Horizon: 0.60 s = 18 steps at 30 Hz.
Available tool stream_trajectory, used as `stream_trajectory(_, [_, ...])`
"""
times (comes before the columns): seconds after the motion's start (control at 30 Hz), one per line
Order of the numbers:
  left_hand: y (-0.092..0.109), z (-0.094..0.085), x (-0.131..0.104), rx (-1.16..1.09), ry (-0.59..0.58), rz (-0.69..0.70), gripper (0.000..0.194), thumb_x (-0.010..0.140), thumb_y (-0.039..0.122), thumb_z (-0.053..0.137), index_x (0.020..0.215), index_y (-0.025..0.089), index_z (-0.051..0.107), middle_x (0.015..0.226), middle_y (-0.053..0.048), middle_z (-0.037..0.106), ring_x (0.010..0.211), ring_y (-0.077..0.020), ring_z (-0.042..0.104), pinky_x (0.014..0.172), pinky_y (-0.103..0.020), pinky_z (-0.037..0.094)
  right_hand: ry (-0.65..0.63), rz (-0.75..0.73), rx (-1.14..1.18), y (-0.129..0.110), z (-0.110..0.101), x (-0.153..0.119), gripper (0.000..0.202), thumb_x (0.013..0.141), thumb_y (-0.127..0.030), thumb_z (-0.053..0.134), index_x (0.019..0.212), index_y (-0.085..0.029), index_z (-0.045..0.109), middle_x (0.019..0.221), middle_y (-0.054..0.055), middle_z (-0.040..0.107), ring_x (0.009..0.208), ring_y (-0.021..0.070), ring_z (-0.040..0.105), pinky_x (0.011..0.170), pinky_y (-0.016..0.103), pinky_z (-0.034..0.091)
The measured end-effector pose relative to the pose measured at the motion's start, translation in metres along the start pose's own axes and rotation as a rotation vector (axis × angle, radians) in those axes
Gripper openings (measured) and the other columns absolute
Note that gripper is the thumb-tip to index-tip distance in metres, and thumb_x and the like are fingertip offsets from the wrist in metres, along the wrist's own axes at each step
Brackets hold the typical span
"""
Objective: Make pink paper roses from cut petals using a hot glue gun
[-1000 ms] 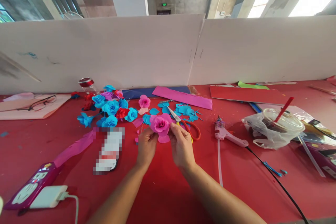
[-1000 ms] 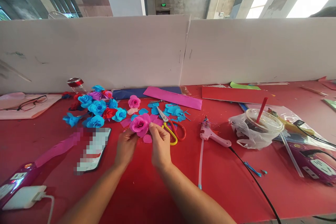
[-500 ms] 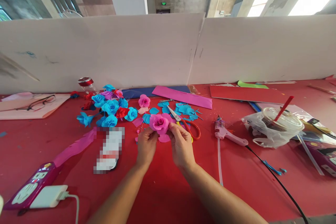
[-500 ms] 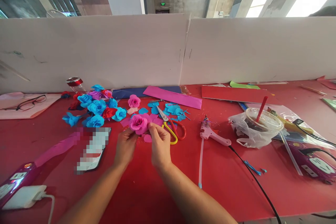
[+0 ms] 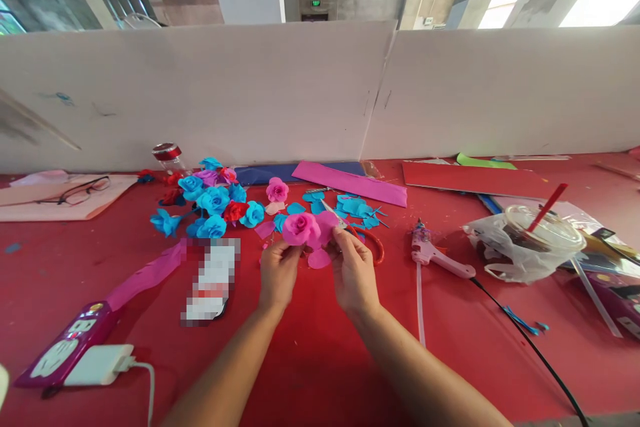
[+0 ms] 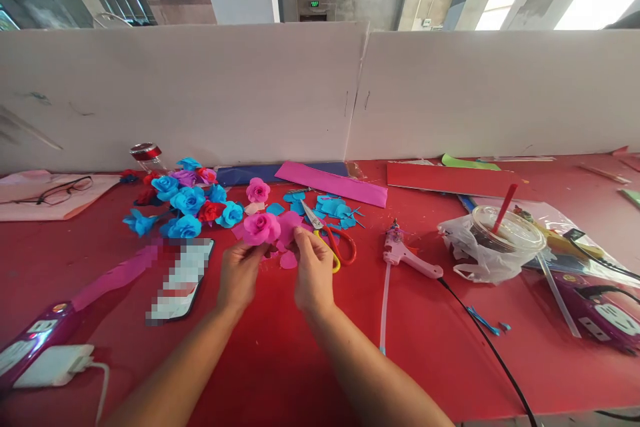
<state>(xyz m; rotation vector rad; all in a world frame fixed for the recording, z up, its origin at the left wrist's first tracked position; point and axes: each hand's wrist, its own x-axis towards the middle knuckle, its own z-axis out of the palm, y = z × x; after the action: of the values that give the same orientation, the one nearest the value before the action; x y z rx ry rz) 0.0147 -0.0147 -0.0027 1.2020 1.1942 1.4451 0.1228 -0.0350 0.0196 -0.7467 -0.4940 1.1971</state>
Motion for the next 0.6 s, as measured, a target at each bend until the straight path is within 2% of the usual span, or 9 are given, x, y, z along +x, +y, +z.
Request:
stream_trajectory(0.1, [0.0, 0.002, 0.002, -0.139, 0.009, -0.075, 0.02, 0.072, 0.034, 0.07, 0.084, 0.018, 0.076, 0.068, -0.002, 0.071, 0.064, -0.0148, 0.063, 0.067, -0.028, 0.05, 0.044, 0.001, 0.001, 0.0, 0.0, 0.0, 0.014, 0.069, -0.034, 0.074, 0.068, -0.02, 0.073, 0.067, -0.002, 0.066, 0.065, 0.011, 0.053, 0.068, 0.025, 0.045])
stream_trajectory(0.23, [0.001, 0.005, 0.0, -0.175, 0.002, -0.097, 0.021, 0.069, 0.033, 0.073, 0.082, 0.018, 0.076, 0.069, -0.003, 0.072, 0.065, -0.0176, 0.066, 0.07, -0.031, 0.053, -0.014, -0.034, -0.04, 0.005, 0.0, -0.003, 0.017, 0.075, -0.035, 0.07, 0.072, -0.019, 0.073, 0.068, -0.001, 0.064, 0.068, 0.0118, 0.052, 0.07, 0.026, 0.043])
stream_trajectory(0.47, [-0.006, 0.004, -0.003, -0.057, -0.033, 0.01, 0.021, 0.074, 0.033, 0.067, 0.088, 0.02, 0.076, 0.076, -0.003, 0.074, 0.07, -0.0203, 0.066, 0.068, -0.031, 0.051, -0.119, -0.11, -0.141, 0.006, 0.005, -0.011, 0.025, 0.085, -0.035, 0.06, 0.071, -0.017, 0.07, 0.066, -0.002, 0.054, 0.065, 0.0107, 0.042, 0.063, 0.024, 0.035])
stream_trajectory(0.6, [-0.008, 0.002, -0.003, 0.107, 0.004, 0.048, 0.016, 0.073, 0.032, 0.066, 0.078, 0.021, 0.076, 0.063, 0.001, 0.069, 0.061, -0.0179, 0.06, 0.058, -0.027, 0.045, -0.102, -0.126, -0.165, 0.006, 0.005, -0.014, 0.023, 0.084, -0.035, 0.06, 0.071, -0.018, 0.069, 0.065, -0.003, 0.052, 0.066, 0.0108, 0.041, 0.064, 0.024, 0.035])
